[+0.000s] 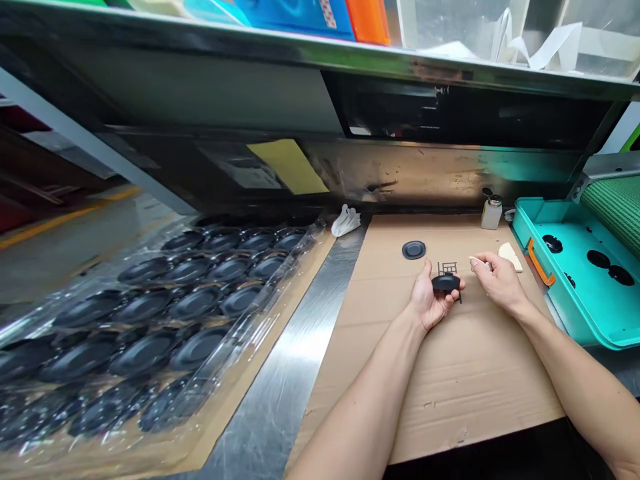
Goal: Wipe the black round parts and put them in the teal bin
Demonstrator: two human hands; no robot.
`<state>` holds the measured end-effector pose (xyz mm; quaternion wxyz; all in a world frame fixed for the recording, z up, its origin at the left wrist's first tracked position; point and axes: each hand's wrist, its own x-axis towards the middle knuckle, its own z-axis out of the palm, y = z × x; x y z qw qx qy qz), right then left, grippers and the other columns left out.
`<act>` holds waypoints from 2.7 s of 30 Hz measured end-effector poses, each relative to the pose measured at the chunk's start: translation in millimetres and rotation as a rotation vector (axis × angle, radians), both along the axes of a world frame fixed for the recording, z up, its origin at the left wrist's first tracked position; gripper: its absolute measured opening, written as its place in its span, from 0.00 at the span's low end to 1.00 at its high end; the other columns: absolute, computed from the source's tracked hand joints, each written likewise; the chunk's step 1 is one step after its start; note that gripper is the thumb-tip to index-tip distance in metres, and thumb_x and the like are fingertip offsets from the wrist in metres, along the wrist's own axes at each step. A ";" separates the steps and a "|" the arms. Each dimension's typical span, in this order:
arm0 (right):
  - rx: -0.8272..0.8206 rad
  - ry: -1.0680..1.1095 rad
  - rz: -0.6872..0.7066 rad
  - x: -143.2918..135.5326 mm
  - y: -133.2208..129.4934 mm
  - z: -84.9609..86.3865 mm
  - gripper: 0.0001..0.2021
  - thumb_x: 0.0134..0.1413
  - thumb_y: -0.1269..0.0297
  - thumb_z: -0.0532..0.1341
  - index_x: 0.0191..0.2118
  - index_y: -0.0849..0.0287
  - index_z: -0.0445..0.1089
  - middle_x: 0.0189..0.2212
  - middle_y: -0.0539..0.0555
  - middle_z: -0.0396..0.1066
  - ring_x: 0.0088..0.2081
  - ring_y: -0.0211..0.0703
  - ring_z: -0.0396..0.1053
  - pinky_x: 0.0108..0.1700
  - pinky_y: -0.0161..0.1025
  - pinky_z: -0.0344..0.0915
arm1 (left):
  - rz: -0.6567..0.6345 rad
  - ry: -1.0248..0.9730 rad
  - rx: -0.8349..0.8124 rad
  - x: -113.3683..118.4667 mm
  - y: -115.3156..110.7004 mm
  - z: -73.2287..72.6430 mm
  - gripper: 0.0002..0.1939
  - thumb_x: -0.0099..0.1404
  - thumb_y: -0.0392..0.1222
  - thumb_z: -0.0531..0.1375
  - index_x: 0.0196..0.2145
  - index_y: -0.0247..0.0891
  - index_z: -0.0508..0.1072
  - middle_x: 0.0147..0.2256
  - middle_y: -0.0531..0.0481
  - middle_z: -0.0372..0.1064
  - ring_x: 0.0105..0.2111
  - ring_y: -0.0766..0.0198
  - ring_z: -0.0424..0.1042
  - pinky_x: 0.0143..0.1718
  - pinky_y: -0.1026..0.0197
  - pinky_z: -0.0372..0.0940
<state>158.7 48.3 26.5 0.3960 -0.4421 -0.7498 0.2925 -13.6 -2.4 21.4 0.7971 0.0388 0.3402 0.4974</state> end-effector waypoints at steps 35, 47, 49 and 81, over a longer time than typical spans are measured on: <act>0.357 -0.728 0.235 -9.3 -15.4 4.4 0.12 0.62 0.67 0.55 0.31 0.60 0.74 0.33 0.56 0.74 0.36 0.45 0.69 0.40 0.39 0.60 | 0.035 0.744 0.234 32.6 -8.2 -25.2 0.37 0.67 0.70 0.46 0.20 0.36 0.71 0.12 0.44 0.67 0.10 0.64 0.65 0.11 0.66 0.54; 0.374 -0.766 0.196 -12.9 -19.4 2.9 0.11 0.62 0.68 0.56 0.32 0.60 0.75 0.33 0.57 0.75 0.36 0.45 0.71 0.40 0.38 0.62 | 0.000 0.930 0.292 33.9 -10.6 -21.9 0.40 0.67 0.71 0.41 0.20 0.37 0.73 0.13 0.42 0.68 0.11 0.61 0.66 0.13 0.64 0.58; 0.351 -0.760 0.184 -13.2 -20.3 3.2 0.11 0.61 0.68 0.57 0.31 0.59 0.75 0.33 0.57 0.75 0.35 0.44 0.71 0.39 0.38 0.61 | -0.016 0.932 0.302 34.1 -11.4 -21.2 0.40 0.67 0.71 0.41 0.20 0.37 0.73 0.13 0.42 0.68 0.11 0.61 0.66 0.13 0.64 0.58; 0.154 -0.785 -0.395 33.6 31.6 -22.9 0.17 0.65 0.57 0.54 0.56 0.53 0.69 0.49 0.60 0.69 0.52 0.55 0.60 0.50 0.46 0.56 | 0.625 1.634 1.099 24.6 -21.2 -9.4 0.52 0.59 0.42 0.70 0.70 0.47 0.43 0.54 0.41 0.70 0.56 0.55 0.70 0.59 0.50 0.63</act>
